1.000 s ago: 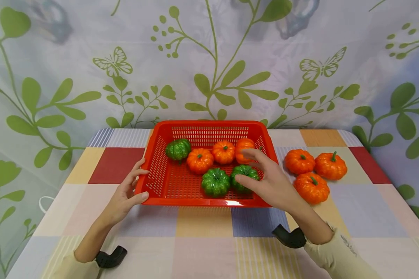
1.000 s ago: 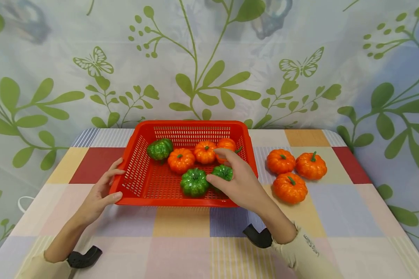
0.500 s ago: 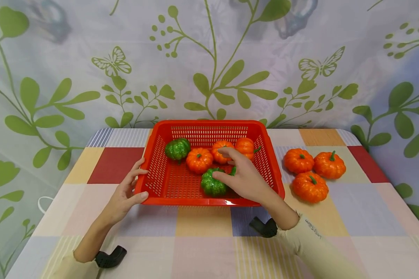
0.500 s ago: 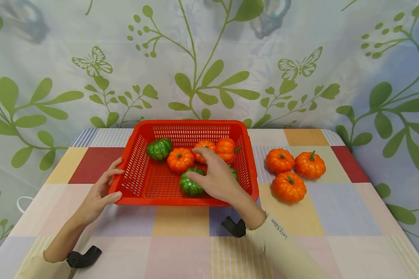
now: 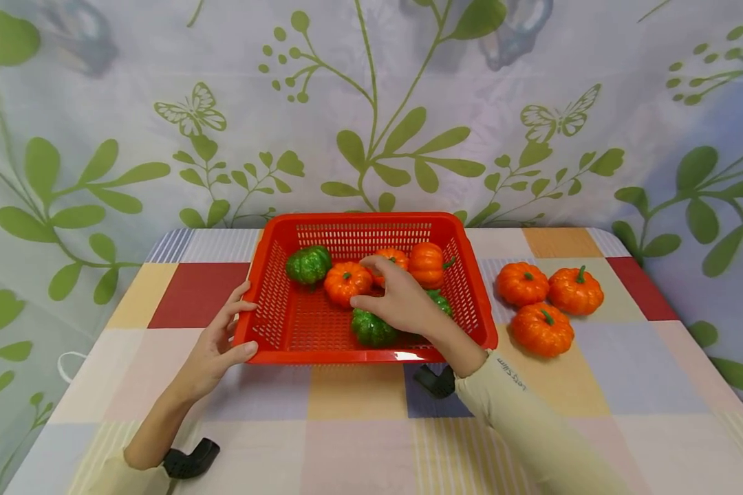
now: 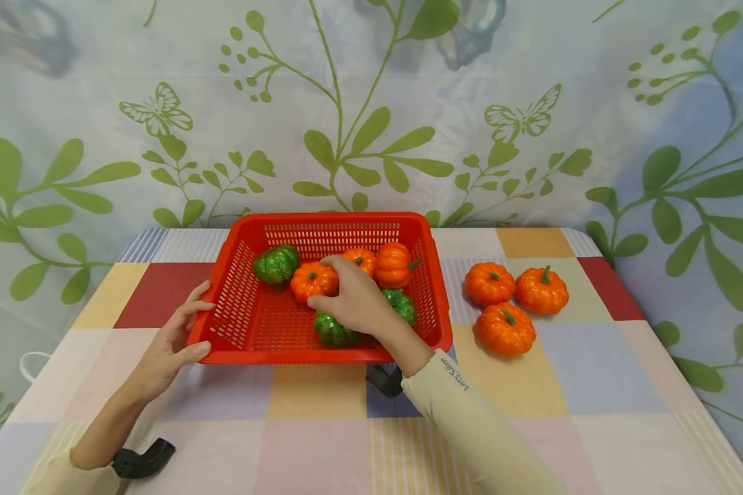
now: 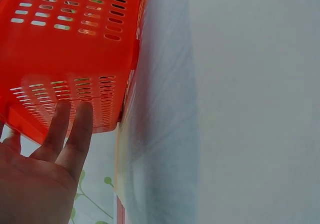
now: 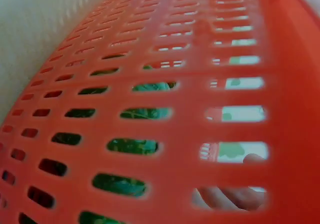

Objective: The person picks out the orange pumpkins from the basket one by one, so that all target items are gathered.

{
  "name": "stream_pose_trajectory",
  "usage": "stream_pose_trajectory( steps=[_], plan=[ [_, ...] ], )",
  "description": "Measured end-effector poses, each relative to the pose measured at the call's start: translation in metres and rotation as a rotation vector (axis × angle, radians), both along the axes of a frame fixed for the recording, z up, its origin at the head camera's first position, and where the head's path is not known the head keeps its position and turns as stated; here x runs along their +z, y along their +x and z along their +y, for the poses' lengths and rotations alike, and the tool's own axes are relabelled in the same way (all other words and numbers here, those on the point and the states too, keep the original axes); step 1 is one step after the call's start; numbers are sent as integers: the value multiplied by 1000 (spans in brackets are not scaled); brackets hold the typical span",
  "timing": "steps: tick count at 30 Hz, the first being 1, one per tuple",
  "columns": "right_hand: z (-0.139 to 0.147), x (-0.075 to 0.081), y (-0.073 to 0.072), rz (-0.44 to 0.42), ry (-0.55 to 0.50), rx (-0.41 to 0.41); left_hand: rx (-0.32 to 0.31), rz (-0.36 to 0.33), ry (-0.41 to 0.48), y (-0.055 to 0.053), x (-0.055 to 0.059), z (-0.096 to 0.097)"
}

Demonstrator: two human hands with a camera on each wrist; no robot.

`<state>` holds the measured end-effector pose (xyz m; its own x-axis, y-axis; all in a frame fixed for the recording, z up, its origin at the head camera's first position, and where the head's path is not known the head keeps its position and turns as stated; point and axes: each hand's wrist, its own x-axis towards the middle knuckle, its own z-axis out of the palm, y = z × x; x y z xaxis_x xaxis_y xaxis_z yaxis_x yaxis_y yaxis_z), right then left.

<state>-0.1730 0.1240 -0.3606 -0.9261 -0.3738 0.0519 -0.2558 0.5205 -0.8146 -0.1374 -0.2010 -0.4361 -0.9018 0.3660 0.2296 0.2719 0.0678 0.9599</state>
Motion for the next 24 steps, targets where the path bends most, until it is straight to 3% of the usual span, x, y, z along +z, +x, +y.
stream_pose_trajectory(
  steps=[6, 12, 18, 24],
  plan=[
    [3, 11, 9, 35, 90, 39, -16, -2, 6, 0, 0, -1],
    [13, 36, 11, 63, 139, 112, -8, -5, 2, 0, 1, -2],
    [20, 57, 2, 100, 186, 170, -5, -2, -2, 1, 1, -3],
    [17, 50, -20, 92, 159, 222, -5, -14, -3, 1, 1, -3]
  ],
)
